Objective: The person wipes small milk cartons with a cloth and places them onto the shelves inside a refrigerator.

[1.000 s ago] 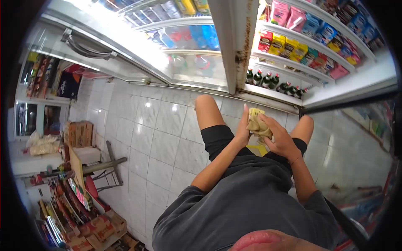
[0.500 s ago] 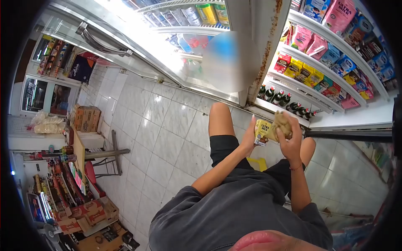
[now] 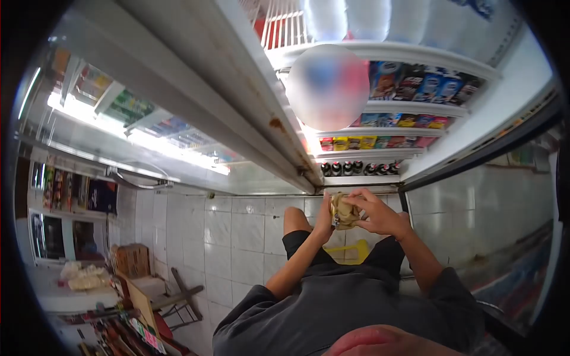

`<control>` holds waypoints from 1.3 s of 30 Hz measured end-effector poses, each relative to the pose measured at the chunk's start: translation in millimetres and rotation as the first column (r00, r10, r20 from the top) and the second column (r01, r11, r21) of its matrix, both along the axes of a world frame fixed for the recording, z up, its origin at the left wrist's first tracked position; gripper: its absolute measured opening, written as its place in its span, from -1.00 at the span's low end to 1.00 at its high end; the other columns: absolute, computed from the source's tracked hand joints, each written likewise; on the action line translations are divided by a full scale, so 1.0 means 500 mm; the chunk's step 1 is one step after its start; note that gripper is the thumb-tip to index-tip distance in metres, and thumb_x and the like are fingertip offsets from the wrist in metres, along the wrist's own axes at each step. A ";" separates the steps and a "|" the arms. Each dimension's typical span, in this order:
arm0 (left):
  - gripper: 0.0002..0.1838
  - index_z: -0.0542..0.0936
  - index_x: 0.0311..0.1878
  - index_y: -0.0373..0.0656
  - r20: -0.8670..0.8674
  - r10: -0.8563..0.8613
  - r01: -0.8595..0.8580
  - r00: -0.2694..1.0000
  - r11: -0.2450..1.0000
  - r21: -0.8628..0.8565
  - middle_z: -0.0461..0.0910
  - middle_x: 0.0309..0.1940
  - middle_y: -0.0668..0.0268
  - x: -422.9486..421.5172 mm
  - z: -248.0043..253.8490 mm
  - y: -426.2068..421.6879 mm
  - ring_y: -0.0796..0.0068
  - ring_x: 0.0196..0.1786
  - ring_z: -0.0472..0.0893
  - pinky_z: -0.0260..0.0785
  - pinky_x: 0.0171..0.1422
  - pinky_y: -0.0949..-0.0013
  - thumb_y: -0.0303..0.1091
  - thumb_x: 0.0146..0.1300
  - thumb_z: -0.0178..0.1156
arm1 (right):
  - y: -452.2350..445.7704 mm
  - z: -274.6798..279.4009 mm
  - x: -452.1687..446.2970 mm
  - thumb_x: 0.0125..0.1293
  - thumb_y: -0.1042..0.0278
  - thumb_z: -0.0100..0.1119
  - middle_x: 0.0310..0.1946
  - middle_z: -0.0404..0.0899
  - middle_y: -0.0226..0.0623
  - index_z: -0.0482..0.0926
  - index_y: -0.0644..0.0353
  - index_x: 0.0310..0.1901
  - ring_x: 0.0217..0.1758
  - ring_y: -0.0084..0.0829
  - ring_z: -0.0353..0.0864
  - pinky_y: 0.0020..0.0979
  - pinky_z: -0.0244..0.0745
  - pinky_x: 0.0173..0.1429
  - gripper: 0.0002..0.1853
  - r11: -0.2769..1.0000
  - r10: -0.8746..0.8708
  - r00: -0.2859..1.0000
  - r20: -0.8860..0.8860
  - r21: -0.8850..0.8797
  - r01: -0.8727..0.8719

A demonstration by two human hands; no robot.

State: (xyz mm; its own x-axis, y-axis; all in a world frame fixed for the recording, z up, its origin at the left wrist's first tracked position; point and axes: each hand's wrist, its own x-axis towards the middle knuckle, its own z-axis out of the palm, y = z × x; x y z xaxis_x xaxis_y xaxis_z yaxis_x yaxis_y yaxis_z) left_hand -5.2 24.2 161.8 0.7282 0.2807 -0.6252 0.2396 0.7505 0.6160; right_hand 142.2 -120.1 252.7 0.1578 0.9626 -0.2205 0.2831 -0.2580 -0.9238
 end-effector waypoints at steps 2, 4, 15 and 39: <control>-0.25 0.50 0.38 -0.04 0.001 -0.020 0.020 1.000 1.000 -0.013 0.65 0.19 0.32 0.003 0.057 -0.013 0.40 0.21 0.66 0.54 0.29 0.22 0.38 0.61 -0.33 | -0.009 0.048 -0.014 0.10 0.47 0.51 0.39 0.33 -0.17 0.57 -0.03 0.36 0.31 -0.17 0.49 -0.14 0.55 0.37 -0.28 0.997 -0.056 0.998 0.042 0.049 0.054; -0.25 0.48 0.39 -0.04 0.000 -0.036 0.036 0.999 0.999 -0.032 0.63 0.21 0.32 0.004 0.123 -0.028 0.39 0.22 0.64 0.54 0.30 0.21 0.39 0.61 -0.32 | -0.014 0.081 -0.020 0.09 0.38 0.55 0.39 0.37 -0.17 0.56 -0.06 0.37 0.32 -0.11 0.49 -0.14 0.53 0.39 -0.27 0.957 -0.082 0.874 0.478 0.283 -0.065; -0.16 0.54 0.26 -0.14 0.078 -0.121 0.128 0.990 0.988 -0.089 0.70 0.01 0.24 -0.074 0.349 -0.067 0.35 -0.07 0.71 0.60 0.02 0.24 0.47 0.56 -0.35 | -0.071 0.272 -0.138 0.27 0.34 0.42 0.26 0.51 -0.09 0.48 0.14 0.40 0.35 -0.03 0.48 -0.16 0.43 0.47 -0.36 0.914 -0.352 0.867 0.353 0.329 0.237; -0.14 0.53 0.25 -0.24 0.231 -0.199 0.194 0.953 0.980 0.042 0.68 -0.07 0.17 -0.005 0.505 -0.055 0.35 -0.23 0.70 0.60 -0.16 0.29 0.42 0.59 -0.38 | -0.098 0.409 -0.102 0.22 0.46 0.36 0.20 0.58 -0.21 0.60 0.12 0.25 0.28 -0.05 0.55 -0.13 0.50 0.37 -0.49 0.774 -0.609 0.643 0.464 0.523 0.356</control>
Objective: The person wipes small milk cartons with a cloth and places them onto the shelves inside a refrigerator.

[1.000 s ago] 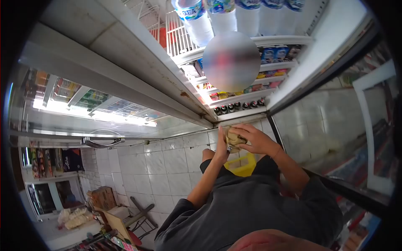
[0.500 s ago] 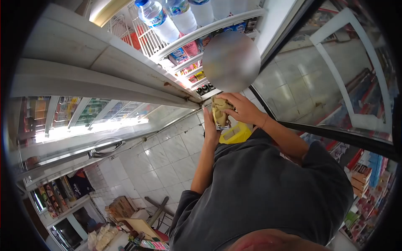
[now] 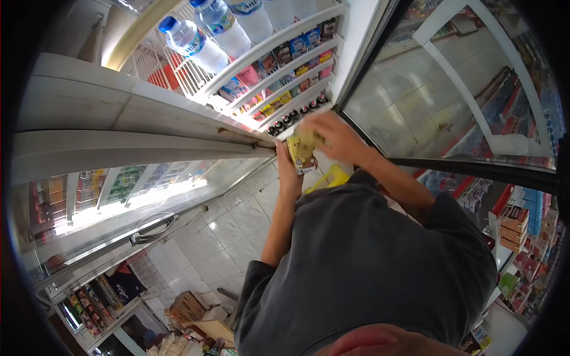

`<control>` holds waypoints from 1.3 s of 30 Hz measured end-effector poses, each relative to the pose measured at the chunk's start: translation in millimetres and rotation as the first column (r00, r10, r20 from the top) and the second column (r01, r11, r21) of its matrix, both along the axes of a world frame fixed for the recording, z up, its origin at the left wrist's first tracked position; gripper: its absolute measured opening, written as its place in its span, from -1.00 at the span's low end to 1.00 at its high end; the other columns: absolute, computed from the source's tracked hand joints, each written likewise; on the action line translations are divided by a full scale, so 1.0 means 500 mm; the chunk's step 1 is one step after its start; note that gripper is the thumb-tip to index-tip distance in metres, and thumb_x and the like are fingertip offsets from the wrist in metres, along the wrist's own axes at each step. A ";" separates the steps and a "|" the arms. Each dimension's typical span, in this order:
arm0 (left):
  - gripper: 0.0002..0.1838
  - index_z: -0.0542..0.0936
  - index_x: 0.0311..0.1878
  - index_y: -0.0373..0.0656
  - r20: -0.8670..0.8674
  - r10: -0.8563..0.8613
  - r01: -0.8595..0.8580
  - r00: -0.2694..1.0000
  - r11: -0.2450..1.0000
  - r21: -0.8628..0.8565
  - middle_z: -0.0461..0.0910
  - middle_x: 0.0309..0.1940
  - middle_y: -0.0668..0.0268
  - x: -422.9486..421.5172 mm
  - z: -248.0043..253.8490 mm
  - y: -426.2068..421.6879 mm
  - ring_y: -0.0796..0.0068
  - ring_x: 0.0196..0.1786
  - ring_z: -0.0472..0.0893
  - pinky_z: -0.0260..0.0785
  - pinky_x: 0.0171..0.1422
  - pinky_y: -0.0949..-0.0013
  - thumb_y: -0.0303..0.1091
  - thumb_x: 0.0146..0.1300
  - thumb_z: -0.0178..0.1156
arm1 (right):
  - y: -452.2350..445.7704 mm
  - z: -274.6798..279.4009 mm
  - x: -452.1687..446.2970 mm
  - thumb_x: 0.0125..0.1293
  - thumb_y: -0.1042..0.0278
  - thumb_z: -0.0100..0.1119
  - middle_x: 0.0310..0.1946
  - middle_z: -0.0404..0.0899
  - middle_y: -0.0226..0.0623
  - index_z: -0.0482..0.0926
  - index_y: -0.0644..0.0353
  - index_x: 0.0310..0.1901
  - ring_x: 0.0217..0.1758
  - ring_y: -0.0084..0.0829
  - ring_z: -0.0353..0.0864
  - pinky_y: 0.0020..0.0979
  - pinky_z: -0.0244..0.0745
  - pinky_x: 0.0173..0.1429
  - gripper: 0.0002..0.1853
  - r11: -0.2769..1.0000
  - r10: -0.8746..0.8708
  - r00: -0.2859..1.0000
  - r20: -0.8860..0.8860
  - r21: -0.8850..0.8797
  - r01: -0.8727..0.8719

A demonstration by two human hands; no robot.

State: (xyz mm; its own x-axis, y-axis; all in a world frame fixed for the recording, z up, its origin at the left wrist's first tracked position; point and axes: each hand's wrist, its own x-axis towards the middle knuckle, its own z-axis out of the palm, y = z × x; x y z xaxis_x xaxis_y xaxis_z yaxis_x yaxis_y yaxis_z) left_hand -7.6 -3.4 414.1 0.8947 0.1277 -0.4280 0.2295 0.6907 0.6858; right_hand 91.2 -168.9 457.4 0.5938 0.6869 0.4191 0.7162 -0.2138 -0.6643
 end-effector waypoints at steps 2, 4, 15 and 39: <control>-0.11 0.53 0.21 -0.29 0.017 -0.103 0.103 0.995 0.995 0.014 0.66 -0.18 0.11 -0.001 0.025 -0.003 0.36 -0.47 0.57 0.53 -0.29 0.19 0.41 0.60 -0.46 | -0.013 0.006 0.018 0.21 0.50 0.35 0.20 0.58 -0.19 0.60 0.13 0.24 0.28 -0.04 0.55 -0.13 0.49 0.38 -0.49 0.990 -0.137 0.990 0.034 0.011 0.137; -0.16 0.52 0.23 -0.23 0.026 -0.089 0.090 0.996 0.996 -0.014 0.66 -0.19 0.13 0.004 0.042 -0.006 0.36 -0.43 0.61 0.56 -0.30 0.24 0.39 0.61 -0.42 | -0.019 0.046 0.034 0.18 0.55 0.33 0.17 0.59 -0.16 0.60 0.16 0.22 0.28 -0.02 0.54 -0.14 0.49 0.38 -0.49 0.973 -0.222 0.975 0.010 0.069 0.220; -0.18 0.55 0.23 -0.21 0.127 -0.133 0.121 0.983 0.988 0.101 0.68 -0.09 0.14 -0.001 0.023 -0.001 0.35 -0.28 0.69 0.57 -0.22 0.26 0.39 0.61 -0.40 | 0.004 0.055 -0.019 0.14 0.45 0.43 0.18 0.61 -0.23 0.67 0.10 0.15 0.21 -0.12 0.56 -0.18 0.48 0.32 -0.52 0.998 -0.009 1.000 0.022 0.062 0.007; -0.43 0.52 0.29 -0.18 0.009 0.123 -0.119 0.992 0.971 -0.209 0.69 0.09 0.10 -0.051 0.041 -0.020 0.21 -0.01 0.73 0.61 0.11 0.11 0.13 0.68 -0.17 | -0.078 -0.069 0.044 0.55 0.33 -0.13 0.30 0.56 -0.29 0.41 0.05 0.44 0.21 -0.40 0.62 -0.14 0.73 -0.04 -0.53 0.804 0.410 0.077 -0.909 0.400 0.439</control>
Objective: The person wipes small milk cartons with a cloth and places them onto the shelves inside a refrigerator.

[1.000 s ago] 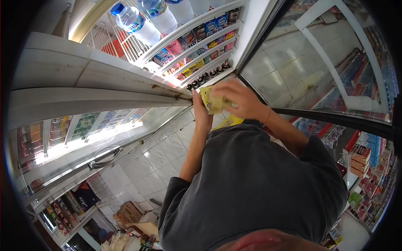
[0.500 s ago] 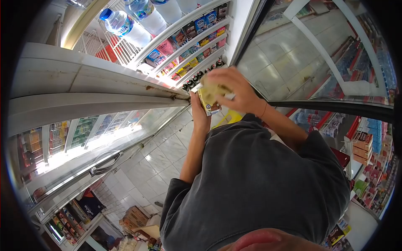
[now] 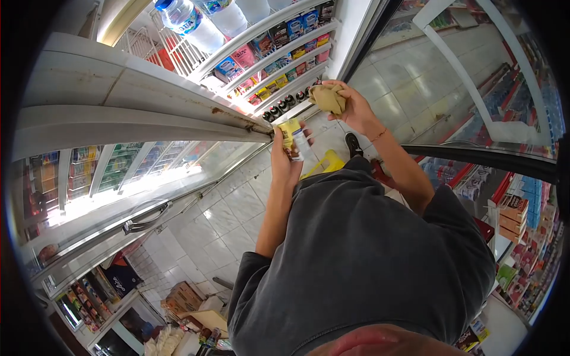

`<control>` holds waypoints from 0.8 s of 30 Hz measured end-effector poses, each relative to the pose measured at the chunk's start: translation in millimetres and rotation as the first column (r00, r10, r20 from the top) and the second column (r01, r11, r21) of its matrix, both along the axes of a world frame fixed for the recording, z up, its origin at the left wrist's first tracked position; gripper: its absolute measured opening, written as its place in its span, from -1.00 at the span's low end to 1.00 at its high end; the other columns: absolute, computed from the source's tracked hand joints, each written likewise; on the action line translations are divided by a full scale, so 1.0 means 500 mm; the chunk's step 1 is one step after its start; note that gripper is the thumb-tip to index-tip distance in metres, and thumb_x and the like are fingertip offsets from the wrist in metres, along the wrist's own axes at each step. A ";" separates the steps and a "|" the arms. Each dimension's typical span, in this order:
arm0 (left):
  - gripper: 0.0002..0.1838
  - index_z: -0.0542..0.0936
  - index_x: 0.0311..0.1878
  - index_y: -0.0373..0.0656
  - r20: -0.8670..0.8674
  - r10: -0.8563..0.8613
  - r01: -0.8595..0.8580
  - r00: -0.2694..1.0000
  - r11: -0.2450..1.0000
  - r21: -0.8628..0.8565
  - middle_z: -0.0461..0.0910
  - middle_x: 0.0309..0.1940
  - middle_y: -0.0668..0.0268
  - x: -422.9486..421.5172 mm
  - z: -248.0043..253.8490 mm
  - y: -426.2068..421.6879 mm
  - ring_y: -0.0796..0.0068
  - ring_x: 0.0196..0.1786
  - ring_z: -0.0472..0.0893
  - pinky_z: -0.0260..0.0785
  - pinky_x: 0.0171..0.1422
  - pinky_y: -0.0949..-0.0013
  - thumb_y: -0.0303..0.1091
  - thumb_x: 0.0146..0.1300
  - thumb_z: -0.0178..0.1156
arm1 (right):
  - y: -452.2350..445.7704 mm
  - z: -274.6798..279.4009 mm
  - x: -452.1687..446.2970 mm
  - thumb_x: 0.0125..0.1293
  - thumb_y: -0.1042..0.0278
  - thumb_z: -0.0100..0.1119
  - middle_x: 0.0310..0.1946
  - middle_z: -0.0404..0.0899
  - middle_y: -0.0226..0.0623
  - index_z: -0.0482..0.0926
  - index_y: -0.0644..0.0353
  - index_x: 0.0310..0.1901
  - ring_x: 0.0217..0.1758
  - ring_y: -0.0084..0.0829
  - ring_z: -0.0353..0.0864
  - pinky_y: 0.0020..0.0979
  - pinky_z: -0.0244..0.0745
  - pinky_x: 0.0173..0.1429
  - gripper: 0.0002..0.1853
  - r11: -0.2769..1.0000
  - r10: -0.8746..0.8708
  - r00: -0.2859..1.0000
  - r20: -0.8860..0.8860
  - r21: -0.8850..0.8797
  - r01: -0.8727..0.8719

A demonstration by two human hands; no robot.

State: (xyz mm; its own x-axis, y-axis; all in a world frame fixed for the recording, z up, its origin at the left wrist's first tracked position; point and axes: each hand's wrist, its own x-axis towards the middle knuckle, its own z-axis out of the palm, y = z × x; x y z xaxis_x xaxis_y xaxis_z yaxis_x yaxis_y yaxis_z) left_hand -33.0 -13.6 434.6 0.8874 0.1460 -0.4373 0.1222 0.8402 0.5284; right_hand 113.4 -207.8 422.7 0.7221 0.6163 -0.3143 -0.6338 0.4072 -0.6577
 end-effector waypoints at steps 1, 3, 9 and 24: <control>-0.43 0.52 0.31 -0.14 0.097 -0.059 0.067 0.993 0.994 -0.083 0.69 0.11 0.17 -0.003 -0.031 0.022 0.27 0.10 0.69 0.57 0.20 0.10 0.16 0.67 -0.15 | 0.003 0.001 -0.007 0.54 0.31 -0.06 0.30 0.54 -0.25 0.41 0.08 0.44 0.21 -0.38 0.62 -0.20 0.71 0.08 -0.53 0.980 0.064 0.998 -0.008 0.188 -0.061; -0.48 0.55 0.24 -0.15 0.052 -0.041 0.042 0.998 0.999 -0.028 0.69 0.02 0.24 -0.006 -0.055 0.019 0.36 0.02 0.69 0.57 0.13 0.17 0.11 0.68 -0.12 | 0.030 0.013 -0.034 0.52 0.32 0.00 0.30 0.54 -0.24 0.41 0.09 0.43 0.21 -0.35 0.62 -0.26 0.66 0.16 -0.52 0.998 0.044 0.994 0.103 0.038 -0.048; -0.53 0.57 0.15 -0.14 -0.039 0.120 -0.116 0.992 0.990 0.085 0.69 -0.09 0.33 0.027 -0.007 -0.006 0.55 -0.08 0.66 0.54 0.06 0.33 0.07 0.69 -0.09 | 0.109 0.098 -0.130 0.20 0.58 0.31 0.19 0.47 -0.08 0.51 0.17 0.33 0.30 -0.12 0.53 -0.24 0.48 0.35 -0.40 0.837 0.233 0.382 0.894 -0.385 0.390; -0.59 0.51 0.31 -0.20 0.118 0.061 -0.087 0.991 0.968 0.235 0.68 -0.03 0.28 0.056 0.037 0.020 0.46 -0.06 0.69 0.57 0.05 0.34 -0.10 0.67 0.00 | 0.077 0.145 -0.102 0.17 0.65 0.29 0.20 0.66 -0.19 0.67 0.18 0.22 0.27 -0.30 0.62 -0.29 0.49 0.38 -0.48 0.872 0.120 0.499 0.858 -0.332 0.360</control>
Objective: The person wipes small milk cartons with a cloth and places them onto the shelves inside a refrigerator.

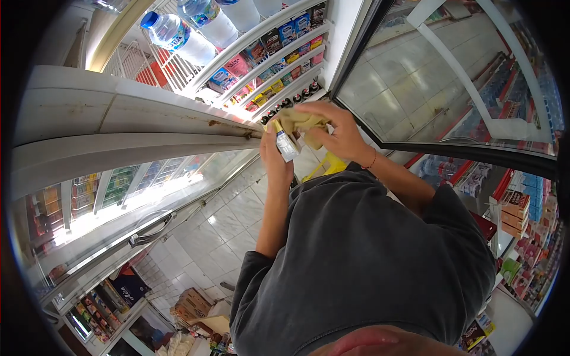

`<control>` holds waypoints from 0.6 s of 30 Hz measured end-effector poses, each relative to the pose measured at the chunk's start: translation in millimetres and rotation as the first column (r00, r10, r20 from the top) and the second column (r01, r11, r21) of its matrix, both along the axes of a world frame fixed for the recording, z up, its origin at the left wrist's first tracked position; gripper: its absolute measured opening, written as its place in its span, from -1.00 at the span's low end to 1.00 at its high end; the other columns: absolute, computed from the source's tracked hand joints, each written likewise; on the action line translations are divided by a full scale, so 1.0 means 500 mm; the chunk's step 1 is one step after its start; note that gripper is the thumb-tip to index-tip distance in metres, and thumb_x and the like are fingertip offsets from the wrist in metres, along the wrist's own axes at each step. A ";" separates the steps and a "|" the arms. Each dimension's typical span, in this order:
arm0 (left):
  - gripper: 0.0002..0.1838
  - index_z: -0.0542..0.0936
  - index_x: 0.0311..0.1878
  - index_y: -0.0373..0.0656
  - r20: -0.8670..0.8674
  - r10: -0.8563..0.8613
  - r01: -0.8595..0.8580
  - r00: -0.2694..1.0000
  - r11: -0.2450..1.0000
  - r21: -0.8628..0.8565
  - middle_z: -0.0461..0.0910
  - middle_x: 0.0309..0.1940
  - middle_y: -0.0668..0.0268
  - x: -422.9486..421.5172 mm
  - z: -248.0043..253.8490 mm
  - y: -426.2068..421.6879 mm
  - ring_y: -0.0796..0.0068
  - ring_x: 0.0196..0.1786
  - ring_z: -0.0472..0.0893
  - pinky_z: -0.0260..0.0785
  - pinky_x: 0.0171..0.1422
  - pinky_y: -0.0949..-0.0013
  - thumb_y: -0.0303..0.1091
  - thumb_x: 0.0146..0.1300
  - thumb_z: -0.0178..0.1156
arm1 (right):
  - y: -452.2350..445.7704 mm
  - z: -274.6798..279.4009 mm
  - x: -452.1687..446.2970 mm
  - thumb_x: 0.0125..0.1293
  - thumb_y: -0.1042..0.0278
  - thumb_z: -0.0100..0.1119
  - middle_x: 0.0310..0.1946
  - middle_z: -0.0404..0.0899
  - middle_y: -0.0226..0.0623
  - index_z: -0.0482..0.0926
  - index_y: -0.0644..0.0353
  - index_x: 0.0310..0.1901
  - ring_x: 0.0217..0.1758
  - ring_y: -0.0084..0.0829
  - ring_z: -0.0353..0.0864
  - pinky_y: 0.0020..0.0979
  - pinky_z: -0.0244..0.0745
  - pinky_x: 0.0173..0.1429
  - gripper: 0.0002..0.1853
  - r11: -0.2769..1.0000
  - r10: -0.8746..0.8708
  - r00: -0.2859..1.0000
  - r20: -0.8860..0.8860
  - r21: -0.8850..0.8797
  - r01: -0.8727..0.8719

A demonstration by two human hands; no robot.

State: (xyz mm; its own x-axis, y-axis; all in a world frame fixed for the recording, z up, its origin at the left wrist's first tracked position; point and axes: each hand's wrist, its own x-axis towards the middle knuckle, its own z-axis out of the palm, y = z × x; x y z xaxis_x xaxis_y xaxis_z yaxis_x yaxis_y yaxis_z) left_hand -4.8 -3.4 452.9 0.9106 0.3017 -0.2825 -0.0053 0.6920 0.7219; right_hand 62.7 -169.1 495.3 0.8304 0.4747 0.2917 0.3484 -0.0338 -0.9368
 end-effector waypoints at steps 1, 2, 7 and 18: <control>-0.54 0.48 0.41 -0.24 -0.031 -0.022 0.021 0.999 0.999 -0.045 0.66 0.09 0.26 0.001 -0.009 -0.003 0.47 0.10 0.65 0.51 0.22 0.32 -0.11 0.71 -0.08 | 0.000 -0.002 -0.004 0.17 0.65 0.29 0.20 0.66 -0.19 0.67 0.18 0.22 0.27 -0.30 0.62 -0.29 0.49 0.38 -0.48 1.000 -0.005 1.000 0.000 -0.002 0.005; -0.54 0.48 0.41 -0.24 -0.031 -0.028 0.026 0.999 0.999 -0.046 0.66 0.09 0.26 0.003 -0.010 -0.003 0.47 0.10 0.65 0.51 0.22 0.32 -0.11 0.71 -0.08 | 0.002 -0.006 -0.010 0.16 0.65 0.29 0.18 0.68 -0.22 0.69 0.16 0.21 0.25 -0.27 0.63 -0.29 0.51 0.36 -0.48 0.999 0.003 0.990 0.139 -0.054 0.004; -0.45 0.37 0.52 -0.27 -0.002 -0.030 0.030 1.000 0.999 0.032 0.61 0.24 0.11 0.007 -0.010 0.022 0.38 0.20 0.60 0.45 0.34 0.25 -0.09 0.74 -0.26 | -0.034 0.005 -0.041 0.10 0.65 0.29 0.16 0.68 -0.25 0.73 0.12 0.15 0.20 -0.20 0.66 -0.26 0.55 0.33 -0.49 0.935 0.258 0.966 0.036 -0.261 -0.240; -0.43 0.42 0.43 -0.26 0.052 -0.204 0.208 0.978 0.975 -0.083 0.58 0.24 0.20 0.003 -0.015 -0.032 0.37 0.27 0.60 0.44 0.41 0.27 0.01 0.74 -0.28 | -0.042 0.010 0.000 0.07 0.60 0.36 0.19 0.58 -0.15 0.63 0.12 0.12 0.23 -0.10 0.61 -0.21 0.52 0.33 -0.50 0.997 -0.011 0.983 0.185 -0.071 0.025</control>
State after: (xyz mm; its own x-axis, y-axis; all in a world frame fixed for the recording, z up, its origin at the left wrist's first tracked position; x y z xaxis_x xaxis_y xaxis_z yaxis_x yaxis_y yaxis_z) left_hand -3.1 -19.6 445.6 0.9625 0.0821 -0.2586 0.1143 0.7417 0.6610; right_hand 62.6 -190.2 500.1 0.7743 0.4855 0.4058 0.5133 -0.1069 -0.8515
